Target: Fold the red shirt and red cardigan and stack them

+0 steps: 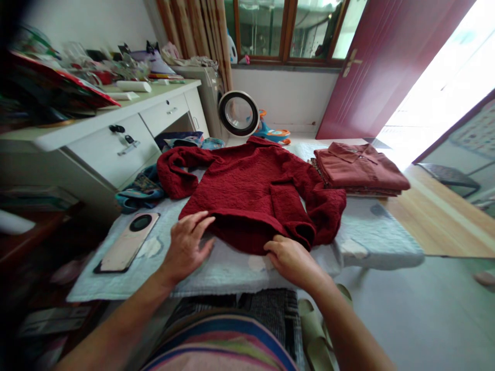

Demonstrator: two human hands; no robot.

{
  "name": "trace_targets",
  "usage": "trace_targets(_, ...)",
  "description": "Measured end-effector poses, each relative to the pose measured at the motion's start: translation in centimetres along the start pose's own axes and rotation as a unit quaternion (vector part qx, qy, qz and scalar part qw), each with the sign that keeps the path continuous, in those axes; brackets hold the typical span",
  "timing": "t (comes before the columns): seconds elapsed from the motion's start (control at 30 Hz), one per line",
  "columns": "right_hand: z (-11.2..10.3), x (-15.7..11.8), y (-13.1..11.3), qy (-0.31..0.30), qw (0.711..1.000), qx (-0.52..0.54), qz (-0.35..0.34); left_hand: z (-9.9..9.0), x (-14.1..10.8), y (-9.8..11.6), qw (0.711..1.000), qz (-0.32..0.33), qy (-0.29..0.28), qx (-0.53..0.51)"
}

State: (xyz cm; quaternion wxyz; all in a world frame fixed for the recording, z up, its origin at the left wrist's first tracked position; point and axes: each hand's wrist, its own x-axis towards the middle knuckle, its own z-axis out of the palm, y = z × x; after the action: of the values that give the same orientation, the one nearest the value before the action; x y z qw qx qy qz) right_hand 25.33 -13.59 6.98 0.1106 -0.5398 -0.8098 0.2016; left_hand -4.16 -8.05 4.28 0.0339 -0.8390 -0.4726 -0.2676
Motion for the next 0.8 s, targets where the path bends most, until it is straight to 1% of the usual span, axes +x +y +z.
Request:
trace_targets(0.07, -0.2, -0.8, 0.3, 0.06, 0.998, 0.008, 0.006, 0.0, -0.4, -1.9, 0.995, -0.085, 0.017, 0.048)
trace_targets(0.13, -0.3, -1.4, 0.5, 0.151, 0.988, 0.006, 0.007, 0.4, -0.9, -3.7, 0.989, -0.136, -0.003, 0.06)
trace_targets(0.23, -0.6, -2.0, 1.0, 0.31, 0.949, -0.044, 0.028, 1.2, -1.5, -5.6, 0.986, -0.154, -0.062, 0.024)
trace_targets(0.27, -0.7, -2.0, 1.2, 0.347, 0.935, -0.067, 0.036, 1.4, -1.5, -6.0, 0.985, -0.157, -0.066, 0.009)
trace_targets(0.3, -0.8, -2.0, 1.6, 0.367, 0.925, -0.088, 0.044, 1.5, -1.4, -6.2, 0.985, -0.162, -0.06, -0.007)
trace_targets(0.33, -0.9, -2.0, 2.0, 0.369, 0.922, -0.102, 0.048, 1.5, -1.3, -6.3, 0.984, -0.167, -0.049, -0.027)
trace_targets(0.37, -1.0, -1.9, 2.4, 0.357, 0.927, -0.108, 0.049, 1.4, -1.1, -6.3, 0.983, -0.171, -0.039, -0.052)
trace_targets(0.47, -1.1, -1.9, 3.5, 0.28, 0.954, -0.09, 0.051, 0.4, -0.3, -6.2, 0.976, -0.174, -0.023, -0.133)
trace_targets(0.53, -1.3, -2.0, 3.9, 0.234, 0.968, -0.067, 0.061, -0.6, 0.0, -6.0, 0.973, -0.173, -0.012, -0.152)
trace_targets(0.6, -1.6, -2.3, 4.0, 0.221, 0.971, -0.044, 0.076, -1.5, 0.0, -6.0, 0.976, -0.166, 0.005, -0.138)
trace_targets(0.7, -2.5, -3.5, 4.4, 0.243, 0.964, -0.038, 0.106, -2.7, -0.7, -6.6, 0.984, -0.156, 0.011, -0.086)
trace_targets(0.77, -3.4, -4.7, 4.9, 0.235, 0.961, -0.061, 0.134, -3.3, -1.4, -7.4, 0.986, -0.158, -0.018, -0.053)
trace_targets(0.8, -3.8, -5.2, 5.2, 0.216, 0.963, -0.075, 0.145, -3.5, -1.8, -7.9, 0.985, -0.157, -0.048, -0.046)
